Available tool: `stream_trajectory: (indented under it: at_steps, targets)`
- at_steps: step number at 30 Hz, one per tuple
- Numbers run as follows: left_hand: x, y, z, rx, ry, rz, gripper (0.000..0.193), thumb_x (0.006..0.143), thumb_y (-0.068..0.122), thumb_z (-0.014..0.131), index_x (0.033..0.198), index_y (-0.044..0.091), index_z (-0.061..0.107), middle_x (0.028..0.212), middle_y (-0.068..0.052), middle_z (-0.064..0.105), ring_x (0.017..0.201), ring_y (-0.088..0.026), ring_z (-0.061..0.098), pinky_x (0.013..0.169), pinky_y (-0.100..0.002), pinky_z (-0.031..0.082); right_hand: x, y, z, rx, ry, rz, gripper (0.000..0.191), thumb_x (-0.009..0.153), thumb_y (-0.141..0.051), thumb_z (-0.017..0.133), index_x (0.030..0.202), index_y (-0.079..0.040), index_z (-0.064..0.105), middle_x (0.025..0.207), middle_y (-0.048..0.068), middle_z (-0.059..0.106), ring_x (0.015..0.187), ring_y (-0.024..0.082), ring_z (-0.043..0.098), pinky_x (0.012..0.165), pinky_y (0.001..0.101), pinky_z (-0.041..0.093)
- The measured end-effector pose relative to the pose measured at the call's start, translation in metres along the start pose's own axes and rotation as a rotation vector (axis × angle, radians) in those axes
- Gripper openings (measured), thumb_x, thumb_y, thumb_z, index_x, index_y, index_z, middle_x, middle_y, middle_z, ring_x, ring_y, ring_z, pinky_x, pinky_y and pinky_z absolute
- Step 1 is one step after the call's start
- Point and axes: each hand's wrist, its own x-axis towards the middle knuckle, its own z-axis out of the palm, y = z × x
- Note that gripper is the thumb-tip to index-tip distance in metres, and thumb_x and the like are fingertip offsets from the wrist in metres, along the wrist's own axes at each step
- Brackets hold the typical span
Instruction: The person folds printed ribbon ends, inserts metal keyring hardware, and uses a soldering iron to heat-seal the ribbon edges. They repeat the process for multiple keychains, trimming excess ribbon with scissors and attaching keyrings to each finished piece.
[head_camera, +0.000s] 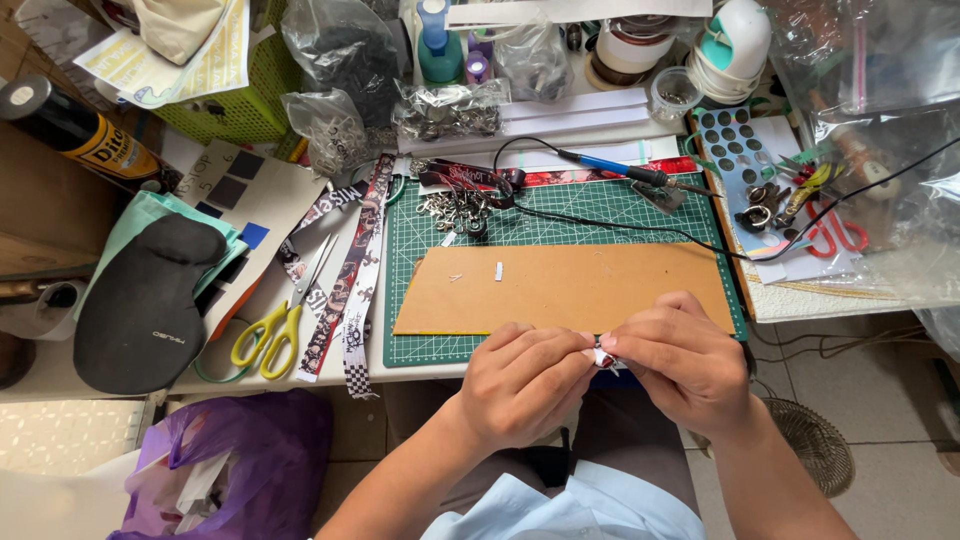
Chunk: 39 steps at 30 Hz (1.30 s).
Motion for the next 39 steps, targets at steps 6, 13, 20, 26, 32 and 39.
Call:
stream_trajectory:
  at_steps: [6, 13, 20, 26, 32, 39]
  targets:
    - [-0.003, -0.003, 0.000, -0.081, -0.007, -0.040, 0.031, 0.087, 0.001, 0.085, 0.112, 0.001, 0.067, 0.109, -0.011, 0.072, 0.091, -0.022, 0.072, 0.072, -0.032, 0.050, 0.000, 0.002, -0.005, -0.036, -0.033, -0.028, 0.021, 0.082, -0.001, 0.076, 0.102, -0.005, 0.073, 0.093, 0.005, 0.074, 0.082, 0.018, 0.071, 0.076, 0.0340, 0.046]
    - [-0.003, 0.001, 0.003, -0.175, 0.030, -0.191, 0.035, 0.082, -0.004, 0.082, 0.113, 0.009, 0.071, 0.106, -0.006, 0.073, 0.093, -0.022, 0.074, 0.077, -0.033, 0.051, 0.000, 0.001, -0.002, -0.059, -0.017, -0.036, 0.021, 0.083, -0.001, 0.077, 0.103, -0.005, 0.073, 0.093, 0.004, 0.074, 0.082, 0.016, 0.071, 0.076, 0.0331, 0.046]
    - [-0.005, 0.004, 0.008, -0.283, 0.078, -0.296, 0.034, 0.079, -0.007, 0.082, 0.107, 0.011, 0.075, 0.101, -0.005, 0.069, 0.094, -0.024, 0.069, 0.082, -0.033, 0.055, -0.001, 0.000, -0.002, -0.103, -0.014, -0.053, 0.022, 0.081, 0.000, 0.077, 0.102, -0.005, 0.073, 0.094, 0.004, 0.075, 0.083, 0.016, 0.071, 0.076, 0.0330, 0.046]
    - [-0.008, -0.004, 0.010, -0.269, 0.009, -0.231, 0.035, 0.080, -0.006, 0.081, 0.110, 0.009, 0.072, 0.101, -0.005, 0.070, 0.093, -0.025, 0.069, 0.082, -0.036, 0.057, 0.000, 0.001, -0.005, -0.132, -0.028, -0.059, 0.023, 0.079, 0.001, 0.078, 0.100, -0.005, 0.072, 0.094, 0.004, 0.075, 0.083, 0.017, 0.071, 0.075, 0.0333, 0.046]
    - [-0.005, -0.015, 0.002, -0.370, -0.181, -0.307, 0.024, 0.084, -0.002, 0.081, 0.103, 0.009, 0.072, 0.097, -0.005, 0.069, 0.091, -0.024, 0.069, 0.080, -0.034, 0.055, 0.001, 0.006, -0.009, -0.031, -0.106, 0.034, 0.024, 0.078, -0.002, 0.080, 0.100, -0.005, 0.072, 0.091, 0.004, 0.073, 0.085, 0.018, 0.071, 0.079, 0.0341, 0.048]
    - [-0.003, -0.034, -0.004, -0.864, -0.433, -0.478, 0.011, 0.096, 0.001, 0.072, 0.106, 0.004, 0.071, 0.102, -0.006, 0.074, 0.097, -0.019, 0.073, 0.086, -0.030, 0.059, -0.002, 0.015, -0.015, 0.091, -0.213, 0.041, 0.022, 0.079, -0.005, 0.081, 0.100, -0.007, 0.074, 0.090, 0.001, 0.074, 0.087, 0.017, 0.071, 0.081, 0.0330, 0.048]
